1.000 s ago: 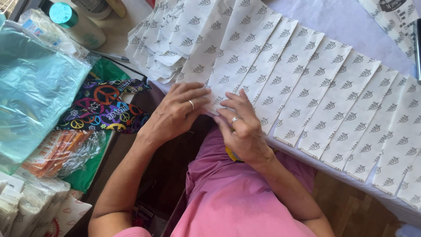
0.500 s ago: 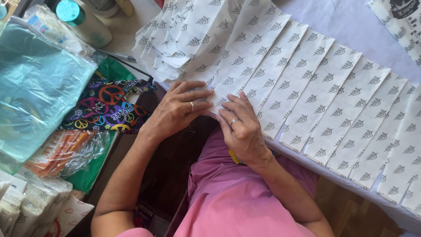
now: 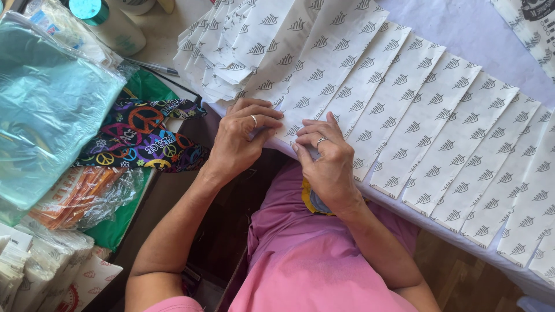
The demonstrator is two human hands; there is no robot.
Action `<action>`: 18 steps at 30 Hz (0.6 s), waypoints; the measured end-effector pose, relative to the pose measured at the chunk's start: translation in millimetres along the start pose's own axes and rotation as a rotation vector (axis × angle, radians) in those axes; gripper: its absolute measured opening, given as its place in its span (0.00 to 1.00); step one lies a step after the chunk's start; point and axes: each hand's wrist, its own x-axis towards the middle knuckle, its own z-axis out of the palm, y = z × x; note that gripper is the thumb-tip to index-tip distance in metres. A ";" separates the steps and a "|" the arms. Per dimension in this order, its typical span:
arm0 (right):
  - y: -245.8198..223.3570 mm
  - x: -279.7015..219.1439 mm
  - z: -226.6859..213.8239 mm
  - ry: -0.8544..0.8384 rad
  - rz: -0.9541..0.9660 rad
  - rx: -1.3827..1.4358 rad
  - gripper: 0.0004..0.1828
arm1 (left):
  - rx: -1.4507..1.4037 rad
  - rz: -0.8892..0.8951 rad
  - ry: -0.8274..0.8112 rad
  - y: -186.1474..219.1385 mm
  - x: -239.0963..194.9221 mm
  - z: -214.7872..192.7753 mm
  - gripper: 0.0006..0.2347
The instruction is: Laying out printed paper strips on a table and applying white glue to one end of each strip.
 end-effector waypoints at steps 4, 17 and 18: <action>-4.0 0.4 -1.2 -0.018 0.014 0.014 0.03 | 0.055 0.159 0.105 17.3 -0.2 -3.3 0.08; -2.7 -6.0 5.2 -0.022 -0.053 -0.077 0.04 | 0.748 0.256 0.300 13.5 12.0 -25.4 0.11; -2.3 -5.1 5.0 -0.024 -0.051 -0.063 0.04 | 0.788 0.225 0.291 11.4 17.0 -21.8 0.13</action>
